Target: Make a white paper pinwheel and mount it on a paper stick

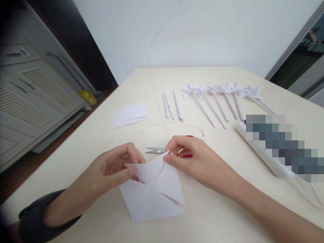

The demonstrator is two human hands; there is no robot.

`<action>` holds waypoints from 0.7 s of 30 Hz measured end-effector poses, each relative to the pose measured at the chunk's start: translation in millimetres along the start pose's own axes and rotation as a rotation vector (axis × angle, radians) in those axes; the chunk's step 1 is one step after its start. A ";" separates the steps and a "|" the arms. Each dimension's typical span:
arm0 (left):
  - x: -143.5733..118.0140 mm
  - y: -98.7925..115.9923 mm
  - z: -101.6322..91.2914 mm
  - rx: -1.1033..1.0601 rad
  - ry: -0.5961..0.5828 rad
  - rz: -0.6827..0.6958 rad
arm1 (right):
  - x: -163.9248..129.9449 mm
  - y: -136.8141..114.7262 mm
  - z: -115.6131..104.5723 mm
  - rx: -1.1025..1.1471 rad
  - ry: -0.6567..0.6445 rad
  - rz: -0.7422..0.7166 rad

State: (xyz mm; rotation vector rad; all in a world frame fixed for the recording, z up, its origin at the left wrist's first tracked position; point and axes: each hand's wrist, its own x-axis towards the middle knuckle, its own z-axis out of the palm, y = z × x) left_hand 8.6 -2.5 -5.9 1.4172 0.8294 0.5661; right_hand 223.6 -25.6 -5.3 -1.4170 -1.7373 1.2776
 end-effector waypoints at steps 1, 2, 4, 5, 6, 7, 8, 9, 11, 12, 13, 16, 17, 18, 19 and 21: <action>-0.3 1.1 0.9 0.006 -0.033 -0.032 | -0.5 -1.2 0.8 -0.010 -0.001 -0.021; -0.6 2.3 1.9 0.024 -0.060 -0.062 | -1.1 -2.6 1.8 -0.030 -0.001 -0.044; -1.2 4.6 4.0 0.094 -0.079 -0.098 | -2.9 -5.8 4.3 -0.096 0.007 -0.087; -1.3 5.2 4.9 0.133 -0.075 -0.104 | -3.9 -7.1 6.0 -0.134 0.014 -0.108; -1.3 5.4 5.7 0.162 -0.070 -0.100 | -5.2 -8.2 7.9 -0.174 0.024 -0.129; -1.3 5.0 6.4 0.183 -0.066 -0.092 | -6.5 -8.9 10.0 -0.215 0.039 -0.150; -1.1 4.1 7.1 0.199 -0.065 -0.084 | -7.9 -9.3 12.3 -0.255 0.048 -0.174; -0.9 2.7 7.6 0.210 -0.063 -0.074 | -9.3 -9.3 14.7 -0.293 0.056 -0.202; -0.7 -0.7 8.5 0.231 -0.057 -0.047 | -11.7 -8.5 19.5 -0.350 0.061 -0.266; -0.7 -2.2 8.9 0.246 -0.052 -0.032 | -12.7 -7.9 21.8 -0.367 0.059 -0.293; -0.8 -3.4 9.4 0.261 -0.049 -0.021 | -13.4 -7.2 23.7 -0.375 0.061 -0.313; -1.3 -4.5 10.8 0.290 -0.053 0.001 | -14.8 -5.2 28.0 -0.372 0.096 -0.330; -1.5 -4.3 11.2 0.293 -0.054 0.002 | -15.2 -4.7 29.0 -0.365 0.107 -0.336; -1.6 -3.9 11.4 0.294 -0.057 0.000 | -15.6 -4.4 29.9 -0.357 0.112 -0.346; -1.7 -3.5 11.4 0.292 -0.058 -0.004 | -16.2 -4.2 30.7 -0.350 0.115 -0.361; -1.8 -3.0 11.1 0.288 -0.058 -0.005 | -17.7 -3.9 31.9 -0.348 0.122 -0.398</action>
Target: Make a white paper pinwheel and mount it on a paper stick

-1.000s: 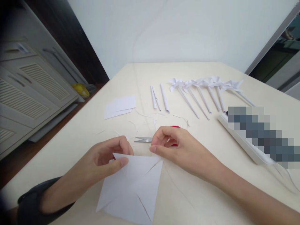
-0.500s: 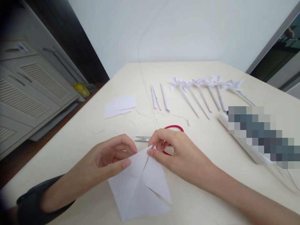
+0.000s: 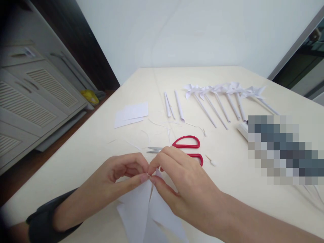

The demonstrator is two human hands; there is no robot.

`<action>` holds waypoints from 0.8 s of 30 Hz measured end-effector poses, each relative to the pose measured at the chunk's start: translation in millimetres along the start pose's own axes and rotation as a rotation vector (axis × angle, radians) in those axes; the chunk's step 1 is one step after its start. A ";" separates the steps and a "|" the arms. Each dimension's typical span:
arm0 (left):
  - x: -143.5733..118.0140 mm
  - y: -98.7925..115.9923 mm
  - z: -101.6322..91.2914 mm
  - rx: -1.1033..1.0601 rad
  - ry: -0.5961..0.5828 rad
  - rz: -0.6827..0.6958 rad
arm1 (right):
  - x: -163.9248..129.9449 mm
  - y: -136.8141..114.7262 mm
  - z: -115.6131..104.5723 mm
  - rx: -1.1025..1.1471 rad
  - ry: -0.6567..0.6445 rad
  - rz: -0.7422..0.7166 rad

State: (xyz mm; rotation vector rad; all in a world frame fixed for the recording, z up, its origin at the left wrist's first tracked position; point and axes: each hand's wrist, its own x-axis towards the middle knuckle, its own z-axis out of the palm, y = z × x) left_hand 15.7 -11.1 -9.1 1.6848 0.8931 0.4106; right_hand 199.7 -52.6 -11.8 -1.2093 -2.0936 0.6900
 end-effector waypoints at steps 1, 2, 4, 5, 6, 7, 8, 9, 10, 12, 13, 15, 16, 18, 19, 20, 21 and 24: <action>-0.2 -0.1 -0.2 -0.005 0.000 0.004 | -0.8 -0.4 0.2 -0.002 0.006 -0.016; -0.4 -0.2 -0.4 -0.011 0.002 0.009 | -1.4 -0.7 0.2 -0.005 0.014 -0.035; -1.0 -0.5 -0.6 -0.018 0.004 0.022 | -2.2 -1.2 -0.3 0.003 0.024 -0.074; -1.2 -0.4 -0.8 -0.020 0.005 0.026 | -2.3 -1.3 -0.8 0.012 0.026 -0.089; -1.3 0.0 -0.9 -0.019 0.008 0.026 | -2.3 -1.5 -1.4 0.023 0.027 -0.100; -1.3 0.7 -1.2 -0.016 0.011 0.027 | -2.2 -1.6 -2.0 0.033 0.028 -0.107; -1.2 1.8 -1.5 -0.014 0.016 0.028 | -2.0 -1.8 -2.6 0.041 0.027 -0.110; -0.9 3.1 -1.9 -0.011 0.016 0.028 | -1.8 -1.9 -3.0 0.048 0.027 -0.111; -0.6 4.5 -2.4 -0.007 0.012 0.024 | -1.7 -2.0 -3.2 0.053 0.028 -0.114; -0.1 7.0 -3.1 0.000 -0.011 0.011 | -1.5 -2.0 -3.0 0.057 0.029 -0.124; 0.0 7.7 -3.3 0.000 -0.020 0.007 | -1.5 -1.8 -2.7 0.058 0.029 -0.129; -0.4 7.3 -3.2 -0.011 -0.022 0.011 | -1.9 -1.3 -2.0 0.057 0.028 -0.138; -0.7 6.4 -2.9 -0.020 -0.014 0.023 | -2.1 -0.9 -1.8 0.056 0.030 -0.142; -1.3 4.1 -2.2 -0.035 -0.003 0.041 | -2.8 -0.1 -2.0 0.052 0.034 -0.152; -1.6 3.0 -1.9 -0.041 -0.002 0.042 | -3.1 0.4 -2.4 0.045 0.034 -0.157; -1.7 2.1 -1.7 -0.045 -0.005 0.038 | -3.4 0.7 -2.9 0.037 0.034 -0.166; -1.7 1.5 -1.5 -0.050 -0.006 0.035 | -3.7 0.9 -3.4 0.023 0.033 -0.175; -1.7 0.9 -1.5 -0.065 -0.024 0.025 | -4.1 0.7 -4.1 -0.055 0.042 -0.203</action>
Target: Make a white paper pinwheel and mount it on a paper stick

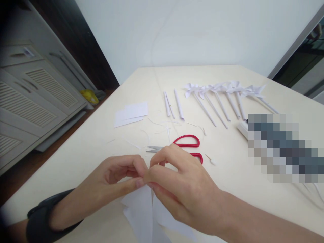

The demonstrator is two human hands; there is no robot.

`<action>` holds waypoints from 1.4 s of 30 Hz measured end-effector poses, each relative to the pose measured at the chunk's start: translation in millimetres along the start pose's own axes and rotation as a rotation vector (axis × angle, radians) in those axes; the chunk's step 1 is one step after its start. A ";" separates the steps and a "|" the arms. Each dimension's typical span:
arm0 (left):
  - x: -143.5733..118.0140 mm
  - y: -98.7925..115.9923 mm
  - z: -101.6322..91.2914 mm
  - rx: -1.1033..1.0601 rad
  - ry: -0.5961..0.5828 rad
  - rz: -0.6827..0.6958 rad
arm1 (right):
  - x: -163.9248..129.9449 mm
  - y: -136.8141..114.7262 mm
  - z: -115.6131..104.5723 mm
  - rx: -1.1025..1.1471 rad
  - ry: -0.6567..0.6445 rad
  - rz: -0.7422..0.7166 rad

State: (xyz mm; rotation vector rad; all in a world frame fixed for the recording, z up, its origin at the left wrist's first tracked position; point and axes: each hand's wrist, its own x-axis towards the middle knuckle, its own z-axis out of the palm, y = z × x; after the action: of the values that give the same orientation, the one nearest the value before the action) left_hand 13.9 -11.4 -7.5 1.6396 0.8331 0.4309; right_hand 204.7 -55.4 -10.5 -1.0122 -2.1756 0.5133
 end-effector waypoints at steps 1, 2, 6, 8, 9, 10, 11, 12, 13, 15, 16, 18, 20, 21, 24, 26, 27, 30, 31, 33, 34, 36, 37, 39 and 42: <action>0.1 0.0 0.0 -0.006 -0.006 0.002 | 0.1 -0.4 0.1 -0.034 0.005 -0.013; 0.1 -0.1 -0.1 -0.012 -0.010 0.002 | 0.3 -0.9 0.3 -0.070 0.011 -0.028; 0.5 0.0 -0.4 -0.033 -0.008 -0.008 | 1.7 -1.7 0.8 -0.181 0.046 -0.106; 0.8 0.2 -0.8 -0.040 -0.008 -0.020 | 2.0 -0.5 1.0 -0.223 0.068 -0.142; 0.9 0.2 -1.0 -0.043 -0.008 -0.026 | 1.8 0.5 1.1 -0.244 0.080 -0.162; 1.0 0.1 -1.2 -0.046 -0.006 -0.033 | 1.4 1.7 1.3 -0.267 0.089 -0.182; 1.0 -0.1 -1.3 -0.050 -0.003 -0.041 | 0.9 2.9 1.6 -0.289 0.093 -0.203; 1.0 -0.5 -1.3 -0.053 0.000 -0.051 | 0.3 4.1 1.8 -0.311 0.093 -0.227; 0.9 -1.0 -1.3 -0.054 0.003 -0.061 | -0.3 5.1 2.0 -0.331 0.085 -0.249; 0.6 -2.4 -1.2 -0.060 0.012 -0.077 | -0.9 6.3 1.7 -0.363 0.052 -0.272; 0.5 -3.0 -1.2 -0.065 0.016 -0.083 | -0.7 6.3 1.1 -0.370 0.033 -0.275; 0.8 -3.5 -1.4 -0.076 0.025 -0.088 | 0.3 5.6 -0.5 -0.359 0.023 -0.267; 1.5 -2.4 -1.8 -0.082 0.024 -0.099 | 1.9 4.3 -2.5 -0.308 0.033 -0.233; 1.9 -1.2 -2.1 -0.078 0.016 -0.108 | 2.6 3.6 -3.2 -0.271 0.029 -0.200; 2.6 4.6 -2.6 -0.018 0.021 -0.121 | 3.8 2.0 -4.0 -0.135 -0.005 -0.069; 2.3 8.6 -2.4 0.047 0.050 -0.109 | 4.0 1.5 -3.2 -0.047 -0.014 0.014; 2.0 10.1 -2.1 0.072 0.068 -0.092 | 4.2 1.3 -2.6 -0.011 -0.014 0.050; 1.1 11.8 -1.1 0.108 0.082 -0.054 | 5.2 1.0 -1.4 0.051 -0.025 0.144; 0.9 11.5 -0.7 0.115 0.083 -0.050 | 5.6 0.9 -1.3 0.060 -0.030 0.167; 0.5 9.7 -0.2 0.128 0.091 -0.045 | 6.3 0.8 -1.3 0.075 -0.041 0.210; 0.3 8.6 0.0 0.132 0.100 -0.037 | 6.6 0.6 -1.3 0.082 -0.048 0.229; -0.2 6.0 0.5 0.136 0.115 -0.015 | 6.9 0.4 -0.9 0.096 -0.054 0.262; -0.6 4.8 0.7 0.142 0.119 -0.006 | 6.9 0.4 -0.5 0.102 -0.057 0.275; -1.2 2.8 1.1 0.162 0.119 0.005 | 7.0 0.6 0.5 0.113 -0.057 0.291; -1.6 1.5 1.8 0.187 0.124 0.030 | 6.9 1.4 1.6 0.134 -0.063 0.307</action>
State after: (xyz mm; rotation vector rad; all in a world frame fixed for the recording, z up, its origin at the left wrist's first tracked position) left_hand 14.5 -13.8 -6.2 1.8139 0.9665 0.4915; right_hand 201.0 -49.3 -9.6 -1.2772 -2.0172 0.8310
